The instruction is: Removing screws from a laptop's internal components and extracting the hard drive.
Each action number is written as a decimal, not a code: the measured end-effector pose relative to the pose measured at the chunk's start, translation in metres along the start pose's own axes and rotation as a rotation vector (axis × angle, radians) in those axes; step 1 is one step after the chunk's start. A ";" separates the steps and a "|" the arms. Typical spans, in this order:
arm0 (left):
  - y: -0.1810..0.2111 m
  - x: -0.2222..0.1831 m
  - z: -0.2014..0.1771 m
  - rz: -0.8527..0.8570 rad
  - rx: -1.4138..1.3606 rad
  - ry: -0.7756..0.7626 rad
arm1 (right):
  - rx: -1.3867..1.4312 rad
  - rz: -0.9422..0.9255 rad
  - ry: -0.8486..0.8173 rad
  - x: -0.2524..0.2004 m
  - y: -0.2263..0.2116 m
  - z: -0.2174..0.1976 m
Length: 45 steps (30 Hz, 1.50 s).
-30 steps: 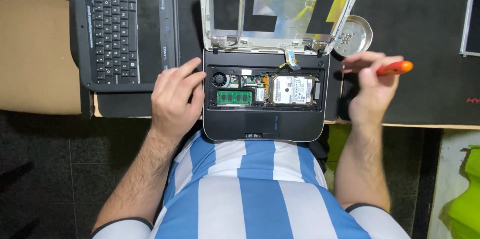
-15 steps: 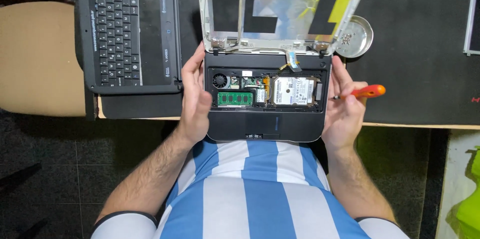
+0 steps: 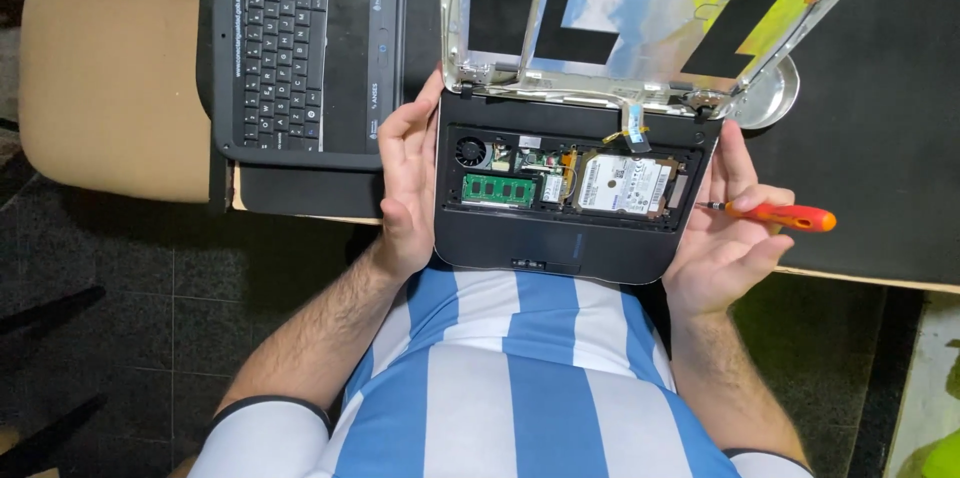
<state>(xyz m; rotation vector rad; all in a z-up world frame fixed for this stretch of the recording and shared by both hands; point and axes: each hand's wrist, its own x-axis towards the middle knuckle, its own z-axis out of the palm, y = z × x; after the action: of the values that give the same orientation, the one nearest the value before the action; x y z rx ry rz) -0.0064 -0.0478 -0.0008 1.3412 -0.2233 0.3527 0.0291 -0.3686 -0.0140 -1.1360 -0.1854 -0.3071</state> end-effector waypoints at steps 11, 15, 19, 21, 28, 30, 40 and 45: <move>0.001 0.005 0.004 0.039 -0.008 0.000 | -0.040 0.045 -0.012 0.007 -0.003 0.001; 0.000 0.008 0.004 -0.020 -0.033 0.025 | -0.006 0.147 0.056 0.013 0.003 -0.007; -0.009 0.010 0.002 -0.041 -0.026 0.005 | 0.000 0.205 0.050 0.017 0.005 -0.010; -0.020 0.009 0.004 -0.123 -0.037 0.087 | -0.099 0.225 0.083 0.016 0.012 -0.014; -0.029 0.021 0.003 -0.129 -0.016 0.103 | -0.107 0.267 0.057 0.022 0.029 -0.037; -0.027 0.028 -0.002 -0.137 0.088 0.081 | -0.123 0.255 0.059 0.027 0.031 -0.029; -0.011 0.049 0.001 -0.081 0.199 0.053 | -0.108 0.163 0.039 0.047 0.026 -0.003; -0.015 0.052 0.002 -0.079 0.301 0.156 | -0.272 0.073 0.082 0.051 0.020 0.008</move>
<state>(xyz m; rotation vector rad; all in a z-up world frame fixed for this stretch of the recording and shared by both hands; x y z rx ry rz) 0.0479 -0.0460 0.0043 1.6049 0.0146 0.4340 0.0840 -0.3613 -0.0121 -1.3930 -0.0297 -0.3194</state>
